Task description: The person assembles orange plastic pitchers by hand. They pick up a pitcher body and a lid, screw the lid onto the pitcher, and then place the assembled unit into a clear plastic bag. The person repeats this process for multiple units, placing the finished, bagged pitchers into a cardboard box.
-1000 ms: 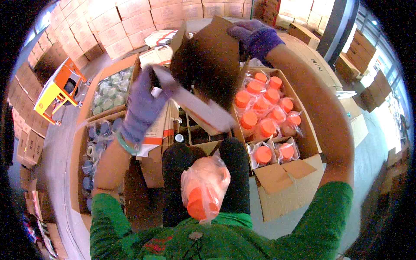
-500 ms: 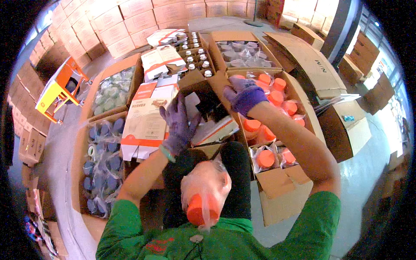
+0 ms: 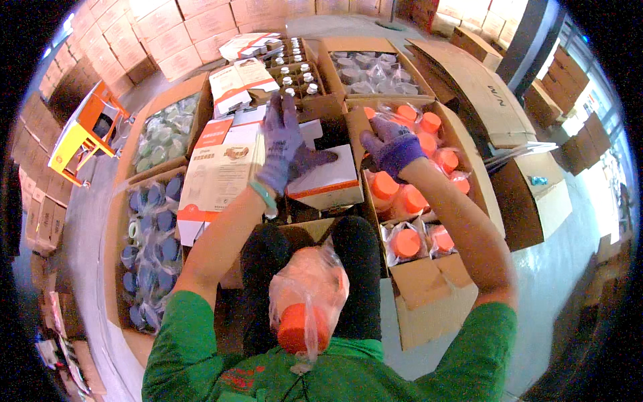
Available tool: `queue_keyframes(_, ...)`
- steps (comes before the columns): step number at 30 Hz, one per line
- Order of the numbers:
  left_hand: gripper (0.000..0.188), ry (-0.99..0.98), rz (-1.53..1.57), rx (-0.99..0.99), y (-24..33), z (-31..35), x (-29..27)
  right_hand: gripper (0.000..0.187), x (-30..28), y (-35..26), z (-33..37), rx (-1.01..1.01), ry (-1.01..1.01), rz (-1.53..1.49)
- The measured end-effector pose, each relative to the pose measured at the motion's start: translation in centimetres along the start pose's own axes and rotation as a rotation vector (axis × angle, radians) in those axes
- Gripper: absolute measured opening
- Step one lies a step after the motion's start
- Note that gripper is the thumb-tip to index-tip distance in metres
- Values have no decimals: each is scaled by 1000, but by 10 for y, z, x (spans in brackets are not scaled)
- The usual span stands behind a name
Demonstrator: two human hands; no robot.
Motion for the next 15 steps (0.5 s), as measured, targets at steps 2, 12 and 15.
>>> queue_keyframes(2, 94, -142, 178, -9, -9, -14, 27, 32, 0, -1, -3, -30, 64, 7)
queue_keyframes(12, 52, -40, 298, -139, -2, 36, 52, 36, 25, 4, 31, -641, 182, 73)
queue_keyframes(15, 64, -125, 342, -742, -25, 69, 76, 33, 43, 12, 34, -825, 22, 227)
Point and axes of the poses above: each hand's wrist, its own z-axis away from the middle knuckle, its own x-axis out of the palm, y = z × x, the point moved 3 cm from there along -z, towards the middle knuckle, and after that the axes turned 13 degrees about y, right-handed, at the moved point
